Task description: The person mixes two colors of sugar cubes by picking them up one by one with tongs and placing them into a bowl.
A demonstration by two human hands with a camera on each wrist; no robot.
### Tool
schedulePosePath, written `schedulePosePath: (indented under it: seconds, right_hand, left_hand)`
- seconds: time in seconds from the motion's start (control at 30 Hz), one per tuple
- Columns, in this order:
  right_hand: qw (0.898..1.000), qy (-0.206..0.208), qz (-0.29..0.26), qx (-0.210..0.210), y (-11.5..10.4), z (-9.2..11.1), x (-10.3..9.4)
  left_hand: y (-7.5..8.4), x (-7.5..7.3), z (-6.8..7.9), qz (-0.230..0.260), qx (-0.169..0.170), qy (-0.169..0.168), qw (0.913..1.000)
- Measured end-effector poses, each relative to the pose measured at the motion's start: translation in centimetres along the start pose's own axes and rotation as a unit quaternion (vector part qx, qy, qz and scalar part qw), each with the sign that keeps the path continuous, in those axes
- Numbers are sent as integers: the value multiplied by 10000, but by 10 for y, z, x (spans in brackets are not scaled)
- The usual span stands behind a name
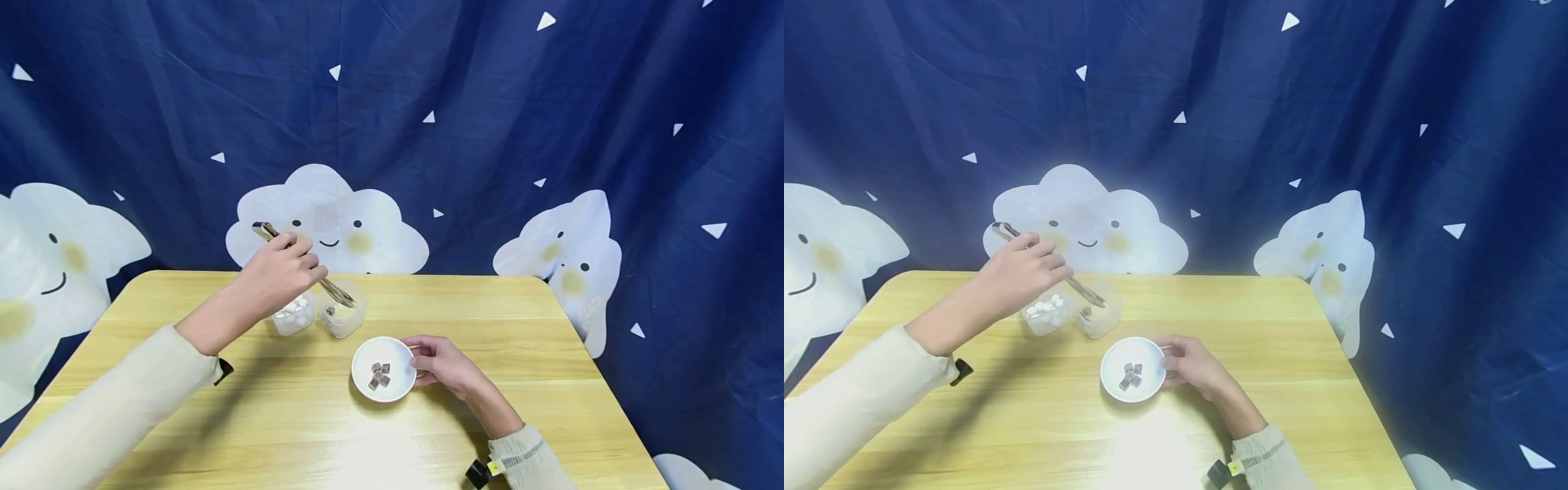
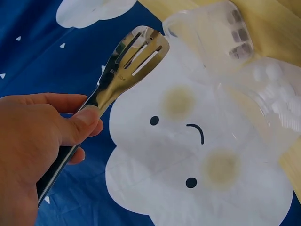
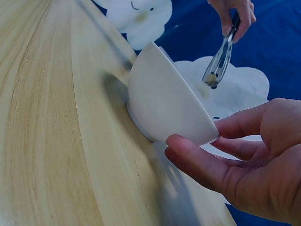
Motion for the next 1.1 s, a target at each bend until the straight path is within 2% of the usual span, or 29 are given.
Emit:
schedulePosePath:
  seconds: [0.53,0.83,1.1]
  right_hand:
    - [10000,-40,-17,-16,1,1,0]
    - [10000,-63,-63,-15,1,1,1]
    - [10000,-32,-77,27,3,0,0]
  left_hand:
    - [17,-14,9,632,-105,-58,9979]
    - [33,-13,8,691,-33,-262,9973]
    - [48,-8,6,894,87,-217,9957]
Point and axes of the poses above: each hand's wrist, its own z-axis away from the middle knuckle, its own x-axis out of the palm, y = z × x, the point moved 9 cm from there along -z, towards the middle knuckle, and after that the axes turned 6 degrees about -x, right-handed, at the moved point
